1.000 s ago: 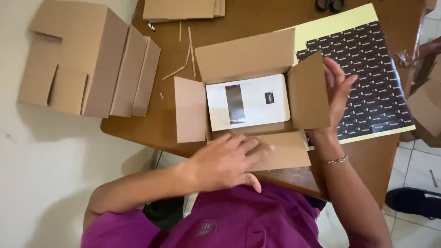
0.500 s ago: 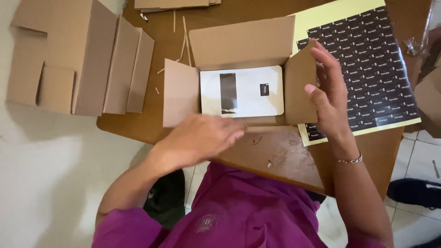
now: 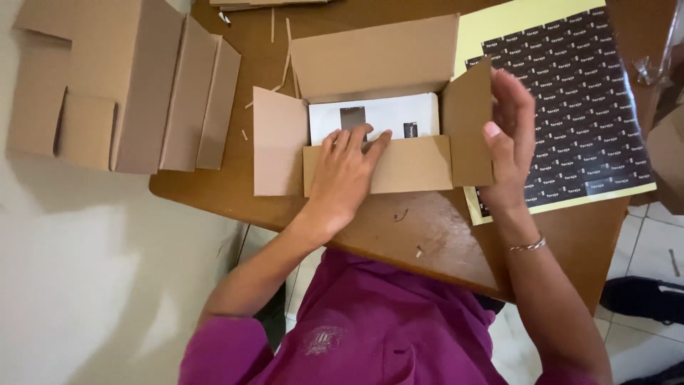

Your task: The person seals white pouches with black labels, places them into small cardboard boxes, and closes the boxes. The person repeats this process for multiple pouches and boxes on a wooden table.

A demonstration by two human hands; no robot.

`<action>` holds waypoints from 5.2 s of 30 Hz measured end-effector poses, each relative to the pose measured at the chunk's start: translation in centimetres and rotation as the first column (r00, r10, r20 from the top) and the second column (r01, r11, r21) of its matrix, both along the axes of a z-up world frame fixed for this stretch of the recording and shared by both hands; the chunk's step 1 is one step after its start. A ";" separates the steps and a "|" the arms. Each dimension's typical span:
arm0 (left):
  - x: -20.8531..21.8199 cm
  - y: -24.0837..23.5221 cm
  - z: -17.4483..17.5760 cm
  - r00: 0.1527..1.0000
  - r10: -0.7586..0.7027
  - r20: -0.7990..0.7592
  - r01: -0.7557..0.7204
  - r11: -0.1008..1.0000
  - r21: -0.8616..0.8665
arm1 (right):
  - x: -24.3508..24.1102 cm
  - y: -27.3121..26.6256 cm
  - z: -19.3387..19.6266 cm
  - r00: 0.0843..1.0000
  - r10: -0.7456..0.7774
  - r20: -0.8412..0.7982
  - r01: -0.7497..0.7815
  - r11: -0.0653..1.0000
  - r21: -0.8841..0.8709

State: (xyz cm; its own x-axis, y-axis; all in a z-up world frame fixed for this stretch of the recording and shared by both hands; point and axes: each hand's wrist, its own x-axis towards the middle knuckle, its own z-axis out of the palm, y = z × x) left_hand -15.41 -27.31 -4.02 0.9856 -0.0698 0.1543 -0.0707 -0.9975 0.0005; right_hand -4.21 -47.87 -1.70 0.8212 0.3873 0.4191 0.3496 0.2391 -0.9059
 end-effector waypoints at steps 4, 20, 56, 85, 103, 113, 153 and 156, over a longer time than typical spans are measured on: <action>-0.4 0.2 0.4 0.999 -0.005 -0.040 0.004 0.999 -0.037 | -1.4 0.8 0.5 1.000 -0.019 -0.007 0.019 0.999 0.037; -1.8 -0.7 4.2 0.892 0.105 0.440 0.040 0.950 -0.309 | -1.5 1.5 0.2 0.811 0.361 0.461 0.058 0.733 -0.677; -8.1 4.2 1.1 0.756 0.610 0.238 0.013 0.350 -0.937 | -1.2 5.3 -0.4 0.841 0.361 0.404 0.040 0.702 -0.711; -7.1 5.5 0.3 0.840 0.400 0.366 0.015 0.658 -0.753 | -1.0 7.6 4.1 0.761 0.502 0.410 0.194 0.428 -0.883; -7.2 3.2 1.5 0.786 0.546 0.290 -0.072 0.547 -0.834 | -7.2 2.9 6.1 0.641 0.381 0.666 0.281 0.691 -0.666; -6.5 3.2 0.6 0.783 0.491 0.383 0.004 0.611 -0.792 | -5.7 -2.2 -2.2 0.840 -0.172 0.514 0.363 0.883 -0.298; 0.4 5.8 3.8 0.980 -0.200 -0.012 0.163 0.829 -0.536 | -3.6 -4.7 -1.5 0.894 0.037 0.446 0.147 0.917 -0.371; 0.5 6.3 6.1 0.958 -0.270 -0.096 0.172 0.811 -0.560 | -3.1 -4.3 -0.8 0.899 0.054 0.434 0.126 0.918 -0.375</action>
